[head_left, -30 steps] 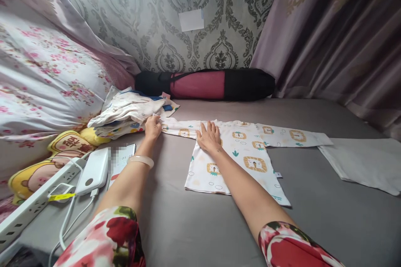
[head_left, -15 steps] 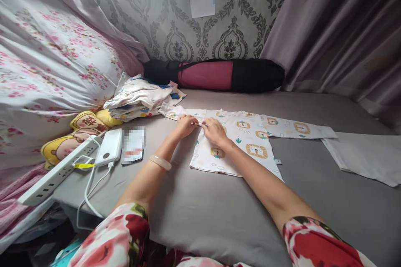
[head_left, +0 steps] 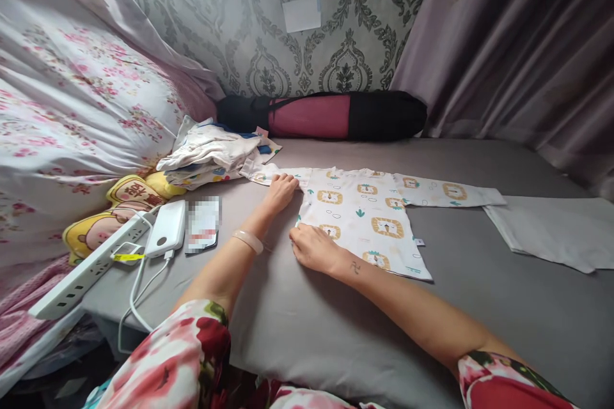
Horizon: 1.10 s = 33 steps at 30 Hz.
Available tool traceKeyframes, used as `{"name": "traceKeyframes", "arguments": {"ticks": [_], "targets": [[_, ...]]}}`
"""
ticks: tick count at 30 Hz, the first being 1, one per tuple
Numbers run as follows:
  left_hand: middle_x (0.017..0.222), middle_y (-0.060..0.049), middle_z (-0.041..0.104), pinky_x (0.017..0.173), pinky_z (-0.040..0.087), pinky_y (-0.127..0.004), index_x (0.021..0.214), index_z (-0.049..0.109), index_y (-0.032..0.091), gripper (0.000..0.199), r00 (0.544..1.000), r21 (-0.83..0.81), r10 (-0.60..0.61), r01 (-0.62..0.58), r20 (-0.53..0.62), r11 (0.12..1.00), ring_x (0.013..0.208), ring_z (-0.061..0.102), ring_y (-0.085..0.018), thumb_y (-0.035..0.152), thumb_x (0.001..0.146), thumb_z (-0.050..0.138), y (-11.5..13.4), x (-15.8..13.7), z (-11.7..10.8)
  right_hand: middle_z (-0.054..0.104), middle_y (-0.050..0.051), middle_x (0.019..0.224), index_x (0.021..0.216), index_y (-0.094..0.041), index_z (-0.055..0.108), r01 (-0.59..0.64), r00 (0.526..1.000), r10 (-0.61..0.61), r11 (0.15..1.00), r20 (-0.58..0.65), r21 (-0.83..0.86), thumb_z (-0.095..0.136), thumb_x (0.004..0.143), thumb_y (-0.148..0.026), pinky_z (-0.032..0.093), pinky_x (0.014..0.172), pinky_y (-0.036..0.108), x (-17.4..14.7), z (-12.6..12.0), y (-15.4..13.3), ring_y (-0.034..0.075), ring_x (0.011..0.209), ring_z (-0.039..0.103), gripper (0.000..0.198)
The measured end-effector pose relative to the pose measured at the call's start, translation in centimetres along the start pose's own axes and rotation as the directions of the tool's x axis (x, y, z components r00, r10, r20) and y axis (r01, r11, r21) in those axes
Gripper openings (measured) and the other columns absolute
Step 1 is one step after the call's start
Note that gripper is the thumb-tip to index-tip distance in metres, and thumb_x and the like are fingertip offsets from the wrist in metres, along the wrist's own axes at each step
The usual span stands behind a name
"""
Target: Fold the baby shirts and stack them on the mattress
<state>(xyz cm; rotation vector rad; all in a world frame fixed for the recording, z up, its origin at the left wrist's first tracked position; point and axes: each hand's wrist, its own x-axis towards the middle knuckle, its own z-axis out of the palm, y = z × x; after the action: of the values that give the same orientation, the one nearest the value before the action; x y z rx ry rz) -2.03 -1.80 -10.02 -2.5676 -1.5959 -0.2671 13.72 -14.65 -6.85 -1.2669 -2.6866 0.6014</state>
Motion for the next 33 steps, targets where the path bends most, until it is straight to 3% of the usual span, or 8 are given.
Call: {"name": "traceKeyframes", "arguments": {"ticks": [5, 10, 13, 15, 17, 22, 28, 33], "targets": [[0.106, -0.014, 0.062, 0.087, 0.034, -0.042, 0.101, 0.063, 0.018, 0.031, 0.999, 0.074, -0.039, 0.037, 0.023, 0.997, 0.102, 0.052, -0.028, 0.011, 0.09, 0.035, 0.1, 0.8, 0.1, 0.069, 0.001, 0.08, 0.093, -0.017, 0.071, -0.022, 0.999, 0.007, 0.915, 0.04, 0.404, 0.053, 0.082, -0.014, 0.041, 0.067, 0.021, 0.2, 0.1, 1.4, 0.013, 0.075, 0.061, 0.021], [0.107, -0.014, 0.063, 0.089, 0.036, -0.044, 0.106, 0.062, 0.017, 0.034, 0.989, 0.07, -0.144, 0.143, 0.018, 0.987, 0.103, 0.055, -0.029, 0.008, 0.086, 0.037, 1.4, 1.3, -0.2, 0.067, -0.003, 0.075, 0.093, -0.018, 0.072, 0.042, 0.99, -0.111, 0.834, 0.092, 0.55, 0.051, 0.087, -0.022, 0.04, 0.06, 0.02, -0.5, -0.6, 3.1, 0.011, 0.067, 0.058, 0.022], [0.114, -0.013, 0.062, 0.092, 0.04, -0.041, 0.117, 0.057, 0.017, 0.035, 0.998, -0.072, -0.064, 0.064, -0.004, 0.995, 0.107, 0.056, -0.026, 0.013, 0.09, 0.036, 4.2, 1.3, -0.1, 0.07, 0.003, 0.088, 0.096, -0.016, 0.07, -0.084, 0.989, 0.126, 0.907, -0.076, 0.414, 0.042, 0.092, -0.02, 0.044, 0.075, 0.023, -1.0, -1.2, 5.4, 0.015, 0.082, 0.062, 0.028], [0.122, -0.013, 0.061, 0.096, 0.042, -0.037, 0.124, 0.051, 0.016, 0.035, 0.997, -0.208, 0.082, -0.077, 0.013, 0.975, 0.112, 0.056, -0.023, 0.02, 0.095, 0.033, 6.6, 1.1, 0.6, 0.068, 0.009, 0.108, 0.107, -0.014, 0.067, -0.219, 0.928, 0.275, 0.949, -0.251, 0.229, 0.037, 0.095, -0.018, 0.042, 0.091, 0.027, -1.5, -1.2, 7.5, 0.018, 0.102, 0.06, 0.032], [0.133, -0.014, 0.055, 0.104, 0.039, -0.037, 0.129, 0.047, 0.015, 0.037, 0.988, -0.264, 0.154, -0.142, 0.026, 0.954, 0.124, 0.05, -0.022, 0.028, 0.098, 0.031, 8.7, 0.7, 1.5, 0.057, 0.014, 0.132, 0.126, -0.013, 0.058, -0.331, 0.883, 0.339, 0.94, -0.326, 0.082, 0.035, 0.097, -0.022, 0.034, 0.105, 0.033, -2.1, -0.8, 9.4, 0.022, 0.123, 0.05, 0.038], [0.152, -0.017, 0.037, 0.116, 0.024, -0.046, 0.14, 0.039, 0.014, 0.049, 0.997, -0.168, -0.003, 0.015, 0.073, 0.986, 0.144, 0.028, -0.027, 0.041, 0.1, 0.028, 10.4, 0.0, 3.0, 0.023, 0.012, 0.159, 0.149, -0.008, 0.034, -0.46, 0.861, 0.425, 0.885, -0.28, -0.069, 0.026, 0.101, -0.039, 0.008, 0.12, 0.043, -4.2, 0.1, 12.2, 0.024, 0.147, 0.016, 0.058], [0.154, -0.018, 0.034, 0.119, 0.02, -0.044, 0.143, 0.038, 0.01, 0.056, 0.992, -0.147, -0.07, 0.085, 0.102, 0.985, 0.146, 0.025, -0.027, 0.045, 0.1, 0.025, 8.2, -0.7, 1.9, 0.023, 0.012, 0.159, 0.151, -0.008, 0.032, -0.567, 0.805, 0.501, 0.807, -0.32, -0.163, 0.019, 0.099, -0.044, 0.012, 0.12, 0.044, -6.9, -0.4, 15.3, 0.026, 0.147, 0.018, 0.065], [0.154, -0.021, 0.033, 0.119, 0.019, -0.046, 0.14, 0.04, 0.008, 0.054, 0.994, -0.104, -0.019, 0.03, 0.104, 0.994, 0.146, 0.025, -0.028, 0.041, 0.1, 0.027, 8.5, -1.8, 0.4, 0.025, 0.016, 0.158, 0.15, -0.005, 0.033, -0.527, 0.835, 0.453, 0.822, -0.312, -0.217, 0.017, 0.098, -0.043, 0.013, 0.12, 0.041, -8.2, -0.5, 16.0, 0.025, 0.147, 0.018, 0.066]]}}
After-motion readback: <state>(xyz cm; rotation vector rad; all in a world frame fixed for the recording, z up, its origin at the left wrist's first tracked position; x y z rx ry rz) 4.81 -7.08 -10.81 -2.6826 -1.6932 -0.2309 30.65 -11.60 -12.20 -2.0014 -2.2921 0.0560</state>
